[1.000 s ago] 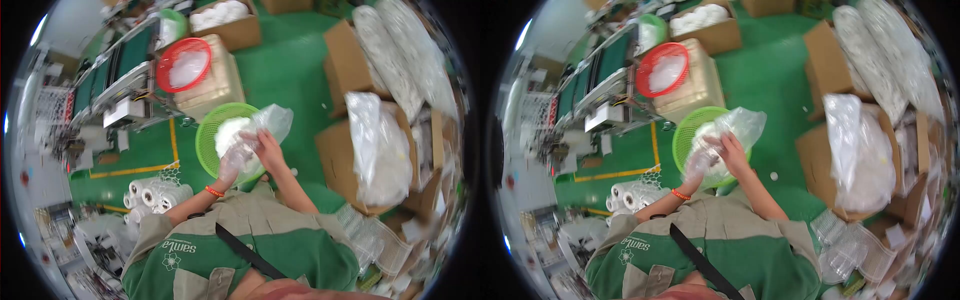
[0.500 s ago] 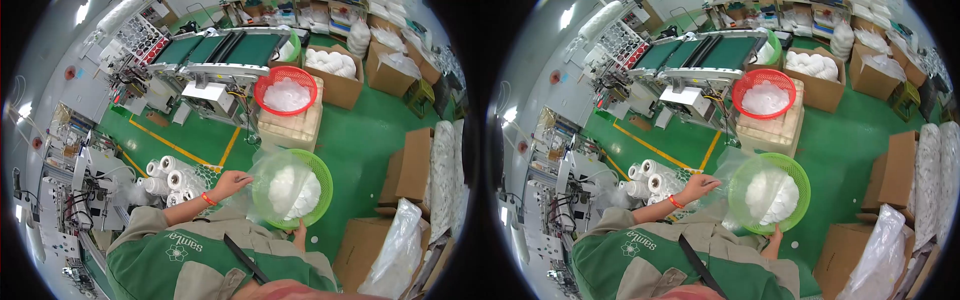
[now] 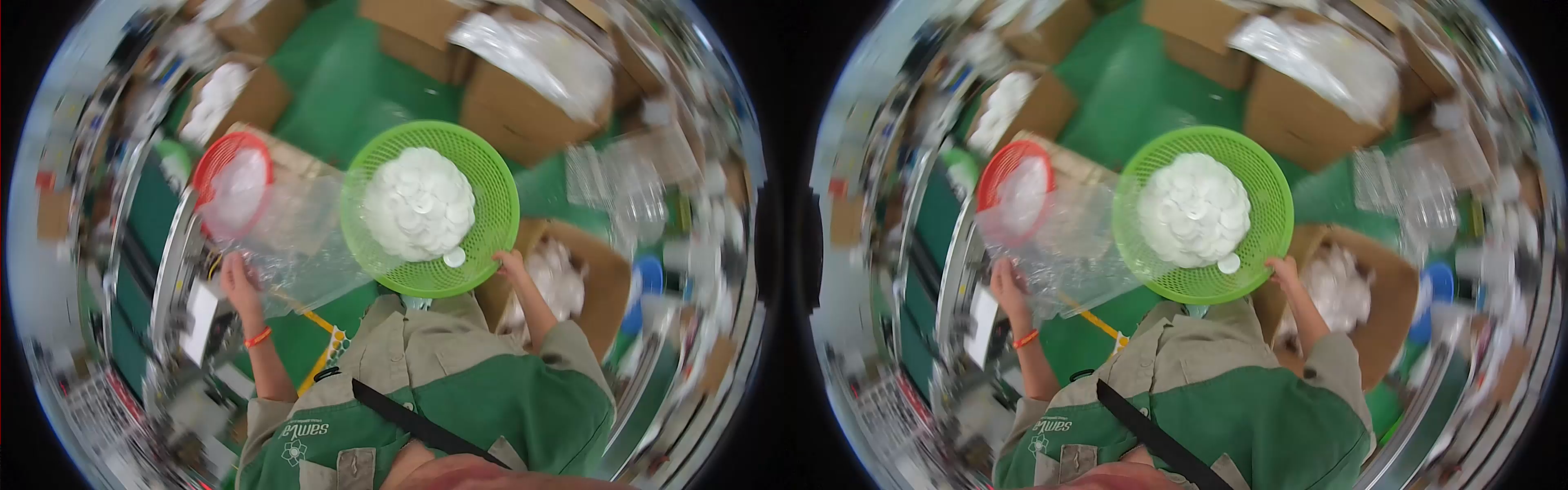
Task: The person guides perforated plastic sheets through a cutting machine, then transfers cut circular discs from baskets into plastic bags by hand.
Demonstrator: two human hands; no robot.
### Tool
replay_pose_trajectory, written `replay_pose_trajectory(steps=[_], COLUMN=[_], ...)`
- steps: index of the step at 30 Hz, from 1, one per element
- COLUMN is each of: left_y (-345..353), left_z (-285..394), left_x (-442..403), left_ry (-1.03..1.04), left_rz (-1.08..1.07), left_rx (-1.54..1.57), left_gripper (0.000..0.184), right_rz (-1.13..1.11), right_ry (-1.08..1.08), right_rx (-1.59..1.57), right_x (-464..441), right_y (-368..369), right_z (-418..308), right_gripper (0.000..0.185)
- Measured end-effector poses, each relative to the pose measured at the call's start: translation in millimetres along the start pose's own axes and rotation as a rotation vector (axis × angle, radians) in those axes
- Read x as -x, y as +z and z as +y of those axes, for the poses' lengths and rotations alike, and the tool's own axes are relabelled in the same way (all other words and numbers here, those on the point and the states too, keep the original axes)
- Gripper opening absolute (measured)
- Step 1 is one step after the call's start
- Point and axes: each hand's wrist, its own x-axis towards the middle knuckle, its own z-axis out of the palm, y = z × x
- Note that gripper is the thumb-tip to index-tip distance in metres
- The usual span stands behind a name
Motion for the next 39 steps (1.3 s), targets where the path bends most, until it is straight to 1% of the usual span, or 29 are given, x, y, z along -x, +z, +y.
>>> replay_pose_trajectory(steps=[1,2,4,5,7,9,10,11,12,13,14,15,16,17,20,21,22,23,25,26,28,30,31,32,33,35,36,38,39], left_y=[8,21,-24,-19,22,63,87,105,124,133,153,164,181,199,263,285,304,321,344,356,375,396,407,423,436,455,460,469,470], left_z=[-4,3,-29,-35,-28,-21,25,34,47,58,78,99,116,136,181,181,179,175,174,166,148,125,121,105,99,87,87,73,68], left_x=[-2,1,-94,-117,-146,-182,-191,-203,-212,-236,-240,-253,-252,-246,-180,-163,-156,-150,-133,-133,-121,-116,-106,-107,-101,-92,-85,-63,-50], left_ry=[0.021,0.057,0.041,-0.043,-0.021,0.049,0.211,0.310,0.333,0.391,0.396,0.583,0.662,0.718,0.676,0.683,0.791,0.899,0.827,0.836,0.587,0.282,0.151,0.249,0.233,0.277,0.217,0.329,0.281], left_rz=[-0.038,-0.209,-0.434,-0.562,-0.686,-0.746,-0.782,-0.791,-0.799,-0.707,-0.611,-0.517,-0.506,-0.449,-0.690,-0.775,-0.841,-0.905,-1.025,-1.066,-1.142,-1.251,-1.293,-1.233,-1.261,-1.371,-1.468,-1.570,-1.640], left_rx=[-0.075,-0.120,-0.255,-0.280,-0.284,-0.338,-0.435,-0.483,-0.400,-0.351,-0.330,-0.427,-0.267,-0.310,-0.289,-0.289,-0.313,-0.338,-0.298,-0.279,-0.251,-0.084,-0.008,-0.094,-0.119,-0.199,-0.236,-0.316,-0.346], left_gripper=[0.022,0.023,0.025,0.024,0.021,0.018,0.015,0.013,0.011,0.007,0.006,0.007,0.009,0.014,0.021,0.023,0.026,0.029,0.033,0.029,0.023,0.020,0.020,0.019,0.018,0.017,0.018,0.017,0.016], right_rz=[0.057,0.098,0.233,0.282,0.360,0.411,0.442,0.455,0.472,0.476,0.502,0.528,0.534,0.527,0.508,0.530,0.546,0.541,0.580,0.543,0.446,0.404,0.402,0.401,0.271,0.428,0.484,0.664,0.804], right_ry=[-0.009,-0.024,-0.060,-0.079,-0.083,-0.035,-0.093,-0.074,-0.056,-0.040,-0.072,-0.108,-0.147,-0.168,-0.164,-0.123,-0.084,-0.142,-0.161,-0.163,-0.239,-0.095,-0.125,-0.158,0.020,-0.121,0.107,-0.051,-0.179], right_rx=[-0.031,-0.049,-0.137,-0.180,-0.258,-0.218,-0.319,-0.353,-0.380,-0.327,-0.282,-0.232,-0.168,-0.128,0.054,-0.054,-0.164,-0.304,-0.416,-0.316,-0.205,-0.076,-0.012,0.052,0.038,0.169,0.206,0.275,0.299], right_x=[35,71,125,144,147,145,140,147,156,143,129,122,128,132,135,130,124,130,151,156,141,133,128,122,121,109,109,82,88], right_y=[-31,-58,14,18,21,18,17,20,28,28,19,10,-1,-9,-16,-23,-29,-38,-59,-76,-94,-94,-97,-101,-113,-129,-135,-153,-150], right_z=[10,14,15,24,37,42,60,62,60,81,110,130,129,130,114,117,120,113,90,89,107,103,107,110,107,113,103,106,74], right_gripper=[0.033,0.031,0.029,0.028,0.026,0.022,0.021,0.021,0.021,0.032,0.033,0.034,0.035,0.036,0.040,0.039,0.038,0.035,0.033,0.032,0.033,0.042,0.048,0.055,0.082,0.106,0.101,0.104,0.093])
